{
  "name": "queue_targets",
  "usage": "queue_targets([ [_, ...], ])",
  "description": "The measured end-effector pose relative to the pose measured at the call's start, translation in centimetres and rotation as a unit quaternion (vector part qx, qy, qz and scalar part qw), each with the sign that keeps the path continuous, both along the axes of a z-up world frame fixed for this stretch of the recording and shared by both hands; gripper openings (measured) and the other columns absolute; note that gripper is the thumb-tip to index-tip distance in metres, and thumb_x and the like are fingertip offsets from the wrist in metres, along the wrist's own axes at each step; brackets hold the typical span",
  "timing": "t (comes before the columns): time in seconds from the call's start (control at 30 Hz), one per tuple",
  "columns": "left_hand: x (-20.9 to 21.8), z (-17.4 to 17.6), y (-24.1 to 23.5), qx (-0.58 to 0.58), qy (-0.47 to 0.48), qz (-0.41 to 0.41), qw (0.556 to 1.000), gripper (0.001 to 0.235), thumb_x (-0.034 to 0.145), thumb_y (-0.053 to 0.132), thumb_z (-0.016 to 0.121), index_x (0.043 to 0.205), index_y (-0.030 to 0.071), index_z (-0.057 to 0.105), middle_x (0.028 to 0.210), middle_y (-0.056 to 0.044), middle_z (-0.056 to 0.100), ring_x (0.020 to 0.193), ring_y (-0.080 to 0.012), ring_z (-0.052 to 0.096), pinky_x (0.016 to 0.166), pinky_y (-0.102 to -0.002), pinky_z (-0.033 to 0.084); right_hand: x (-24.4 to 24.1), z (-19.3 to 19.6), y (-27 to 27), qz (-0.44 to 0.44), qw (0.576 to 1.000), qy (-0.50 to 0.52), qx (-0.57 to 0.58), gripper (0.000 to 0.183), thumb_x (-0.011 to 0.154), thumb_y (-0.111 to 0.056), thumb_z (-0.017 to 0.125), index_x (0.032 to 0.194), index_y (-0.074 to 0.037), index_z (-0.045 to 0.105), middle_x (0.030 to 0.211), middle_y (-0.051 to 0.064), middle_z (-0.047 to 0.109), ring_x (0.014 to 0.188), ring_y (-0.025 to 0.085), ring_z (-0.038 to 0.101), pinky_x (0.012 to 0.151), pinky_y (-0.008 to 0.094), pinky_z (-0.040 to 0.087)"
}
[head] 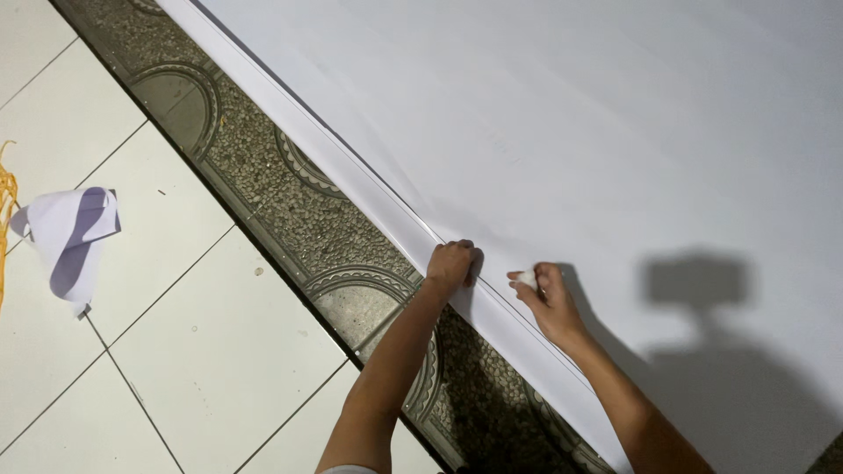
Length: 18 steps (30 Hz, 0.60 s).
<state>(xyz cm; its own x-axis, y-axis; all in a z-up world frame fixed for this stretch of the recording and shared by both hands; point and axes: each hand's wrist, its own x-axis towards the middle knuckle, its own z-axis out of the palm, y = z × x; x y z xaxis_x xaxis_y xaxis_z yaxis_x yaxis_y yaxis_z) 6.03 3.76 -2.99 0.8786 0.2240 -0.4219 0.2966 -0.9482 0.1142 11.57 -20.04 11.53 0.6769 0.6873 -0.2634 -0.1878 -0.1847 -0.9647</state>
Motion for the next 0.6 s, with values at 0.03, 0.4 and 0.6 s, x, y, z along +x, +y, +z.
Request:
queue_targets([
  [0.03,0.0,0.7,-0.1,0.001,-0.001,0.002,1.0,0.075,0.065,0.031,0.094,0.135,0.033,0.066,0.144,0.002,0.062,0.128,-0.0241,0.063,0.102,-0.044,0.058,-0.1,-1.7,-1.0,0.002,1.0,-0.001,0.001,0.032,0.101,-0.008,0.063,0.123,-0.002,0.04,0.118,0.024,0.075,0.106,0.028,0.069,0.096,0.04,0.056],
  [0.4,-0.2,2.4,-0.4,0.01,-0.003,-0.015,1.0,0.071,0.069,0.029,0.095,0.134,0.022,0.067,0.143,-0.004,0.062,0.126,-0.0259,0.064,0.101,-0.044,0.057,-1.0,-10.8,-5.9,-0.061,0.996,0.035,-0.046,0.036,0.102,-0.008,0.066,0.128,-0.003,0.041,0.123,0.023,0.072,0.115,0.028,0.069,0.099,0.041,0.055],
  [0.6,-0.4,2.5,-0.5,0.009,-0.008,-0.013,1.0,0.066,0.071,0.03,0.093,0.132,0.022,0.068,0.142,-0.004,0.063,0.126,-0.0259,0.065,0.101,-0.044,0.058,-1.8,-10.3,-4.9,-0.056,0.996,0.048,-0.048,0.04,0.102,-0.009,0.064,0.132,-0.003,0.039,0.125,0.023,0.071,0.112,0.026,0.068,0.097,0.039,0.057],
])
